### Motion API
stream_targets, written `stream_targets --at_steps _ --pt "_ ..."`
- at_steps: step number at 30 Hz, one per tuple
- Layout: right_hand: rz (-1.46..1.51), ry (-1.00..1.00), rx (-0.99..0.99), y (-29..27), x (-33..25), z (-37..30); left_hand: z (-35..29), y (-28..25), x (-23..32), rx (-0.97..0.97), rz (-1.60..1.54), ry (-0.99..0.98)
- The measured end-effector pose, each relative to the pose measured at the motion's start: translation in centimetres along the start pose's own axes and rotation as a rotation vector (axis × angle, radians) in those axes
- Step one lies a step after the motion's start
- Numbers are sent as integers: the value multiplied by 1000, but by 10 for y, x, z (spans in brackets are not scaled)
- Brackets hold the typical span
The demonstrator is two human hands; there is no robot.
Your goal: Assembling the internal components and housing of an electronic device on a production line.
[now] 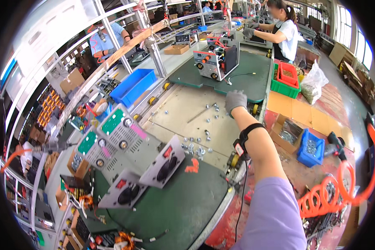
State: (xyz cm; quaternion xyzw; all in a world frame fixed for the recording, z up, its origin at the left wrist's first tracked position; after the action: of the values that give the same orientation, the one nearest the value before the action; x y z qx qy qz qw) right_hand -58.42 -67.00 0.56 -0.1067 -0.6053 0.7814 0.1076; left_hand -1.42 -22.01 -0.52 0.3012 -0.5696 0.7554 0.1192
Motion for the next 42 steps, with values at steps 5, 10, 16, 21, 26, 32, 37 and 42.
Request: stream_targets --at_steps 5,10,16,21,26,32,37,42 --pt "-282 195 -86 75 48 76 52 35 18 -34 9 -113" --pt "-283 252 -189 105 56 96 80 55 22 -62 23 -165" --pt "-199 -97 -377 72 -5 20 89 67 22 -94 22 -201" --pt "-156 -578 -645 14 -44 -64 87 69 21 -111 25 -235" --pt "-123 -868 -395 -31 -81 -108 88 70 22 -122 44 -273" --pt "9 -983 -426 -18 -104 -135 89 72 23 -129 62 -319" --pt "8 -1027 -420 -10 -112 -147 90 70 22 -126 87 -355" --pt "30 -1030 -377 -10 -112 -146 89 69 20 -127 109 -388"
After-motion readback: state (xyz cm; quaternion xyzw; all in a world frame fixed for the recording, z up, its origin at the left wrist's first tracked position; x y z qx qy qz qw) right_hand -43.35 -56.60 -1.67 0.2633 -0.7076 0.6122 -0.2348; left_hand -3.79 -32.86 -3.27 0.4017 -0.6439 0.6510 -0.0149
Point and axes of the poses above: each hand's wrist, its own z-axis towards the middle knuckle, its own y-axis out of the palm, x = y × z, the point moved 8 cm from there along z, towards the middle knuckle, and after that the axes turned 2 degrees about -y, right-handed, at the moved point
